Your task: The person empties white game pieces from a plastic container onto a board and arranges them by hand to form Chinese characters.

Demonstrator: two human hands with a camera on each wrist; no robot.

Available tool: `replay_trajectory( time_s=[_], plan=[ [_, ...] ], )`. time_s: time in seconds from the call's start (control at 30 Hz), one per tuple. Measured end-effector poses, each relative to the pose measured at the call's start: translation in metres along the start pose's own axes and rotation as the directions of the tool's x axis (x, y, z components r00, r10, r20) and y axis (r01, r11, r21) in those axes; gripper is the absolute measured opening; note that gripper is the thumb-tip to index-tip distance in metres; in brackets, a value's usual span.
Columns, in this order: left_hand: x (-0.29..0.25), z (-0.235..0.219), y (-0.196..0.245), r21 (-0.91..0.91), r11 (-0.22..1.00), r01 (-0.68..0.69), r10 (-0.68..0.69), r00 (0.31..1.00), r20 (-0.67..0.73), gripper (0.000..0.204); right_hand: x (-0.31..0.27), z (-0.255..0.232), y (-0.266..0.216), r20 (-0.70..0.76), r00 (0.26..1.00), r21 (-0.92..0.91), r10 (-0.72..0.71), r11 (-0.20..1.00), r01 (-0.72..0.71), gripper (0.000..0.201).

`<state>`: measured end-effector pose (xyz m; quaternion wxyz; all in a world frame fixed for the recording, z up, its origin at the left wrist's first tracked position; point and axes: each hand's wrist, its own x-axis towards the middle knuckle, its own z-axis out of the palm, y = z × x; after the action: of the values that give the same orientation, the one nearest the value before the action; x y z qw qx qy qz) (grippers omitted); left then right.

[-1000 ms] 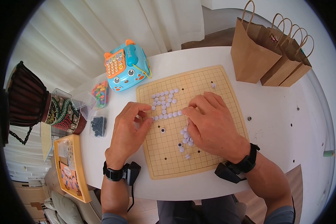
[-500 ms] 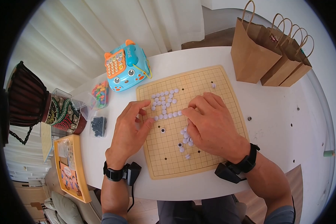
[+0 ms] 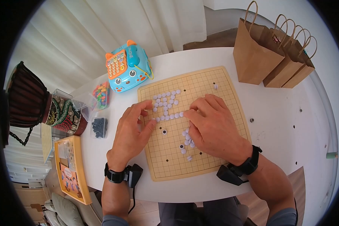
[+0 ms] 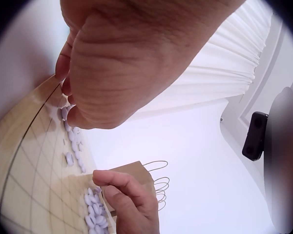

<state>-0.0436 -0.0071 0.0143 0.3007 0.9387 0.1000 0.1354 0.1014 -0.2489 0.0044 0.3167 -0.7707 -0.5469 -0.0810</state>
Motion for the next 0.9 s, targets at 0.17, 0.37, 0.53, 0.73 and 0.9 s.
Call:
replay_trajectory(
  time_s=[0.17,0.37,0.53,0.73,0.9],
  plan=[
    [-0.0002,-0.0004,0.0001,-0.008,1.000,-0.002,0.002,1.000,0.006,0.054,-0.0005,-0.0001,-0.0002,0.012,1.000,0.002,0.013,1.000,-0.013,0.026],
    [0.0000,0.0005,0.0001,-0.030,1.000,-0.007,0.007,1.000,-0.006,0.052,-0.0018,0.0004,-0.0001,0.023,0.999,-0.001,0.027,1.000,-0.027,0.026],
    [0.0003,0.0007,0.0009,-0.030,1.000,-0.005,0.005,1.000,-0.014,0.050,-0.0018,0.0000,-0.0003,0.040,0.998,0.021,0.045,0.999,-0.046,0.026],
    [0.0000,0.0008,0.0004,-0.036,0.999,-0.015,0.015,1.000,-0.018,0.050,-0.0025,0.0015,-0.0003,0.027,0.999,-0.001,0.027,1.000,-0.027,0.026],
    [0.0002,0.0005,0.0014,-0.037,0.999,-0.018,0.017,1.000,-0.020,0.050,-0.0018,0.0011,-0.0007,0.019,1.000,0.002,0.015,1.000,-0.015,0.025]
  ],
)
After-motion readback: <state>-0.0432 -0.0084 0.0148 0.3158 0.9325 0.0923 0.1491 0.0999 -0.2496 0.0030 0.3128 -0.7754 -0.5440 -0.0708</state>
